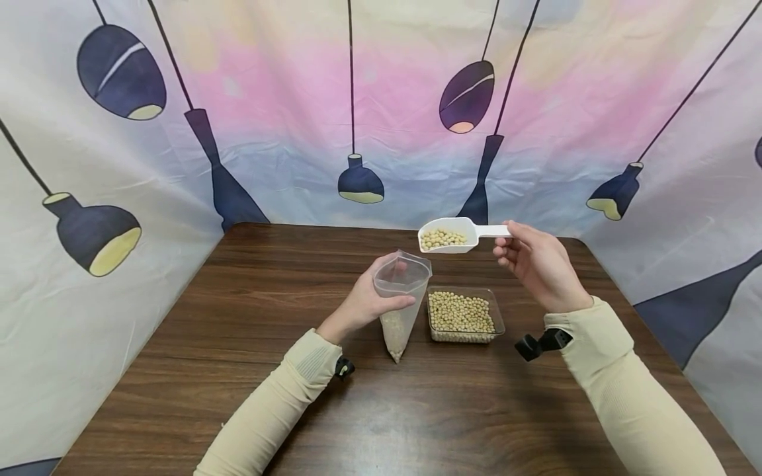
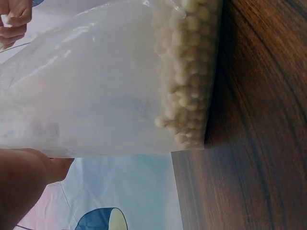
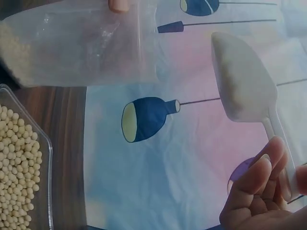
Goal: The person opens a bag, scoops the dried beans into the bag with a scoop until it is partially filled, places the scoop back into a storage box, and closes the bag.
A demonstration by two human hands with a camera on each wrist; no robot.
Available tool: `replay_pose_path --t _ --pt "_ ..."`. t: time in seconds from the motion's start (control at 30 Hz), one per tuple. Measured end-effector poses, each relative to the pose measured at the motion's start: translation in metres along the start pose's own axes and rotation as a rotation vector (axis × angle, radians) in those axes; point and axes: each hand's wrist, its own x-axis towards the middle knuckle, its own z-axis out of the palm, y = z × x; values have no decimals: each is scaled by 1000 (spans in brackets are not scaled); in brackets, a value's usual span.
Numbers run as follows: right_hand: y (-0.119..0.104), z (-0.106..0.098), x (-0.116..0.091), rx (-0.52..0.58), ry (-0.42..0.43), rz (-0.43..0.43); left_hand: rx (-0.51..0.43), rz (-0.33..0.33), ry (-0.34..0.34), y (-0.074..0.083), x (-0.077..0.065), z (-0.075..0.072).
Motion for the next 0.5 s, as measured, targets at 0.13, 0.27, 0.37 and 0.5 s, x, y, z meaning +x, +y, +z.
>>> replay_pose_path --t 0.13,0.27,0.37,0.5 --pt "-2 7 1 -38 15 -40 -12 -4 -5 15 -3 2" --pt "-3 11 1 -66 28 -59 -8 4 -13 28 -6 4" --pt "-4 13 1 -82 40 -68 5 4 -18 30 -6 4" --pt "-5 16 1 -87 64 -106 16 4 -19 26 -5 3"
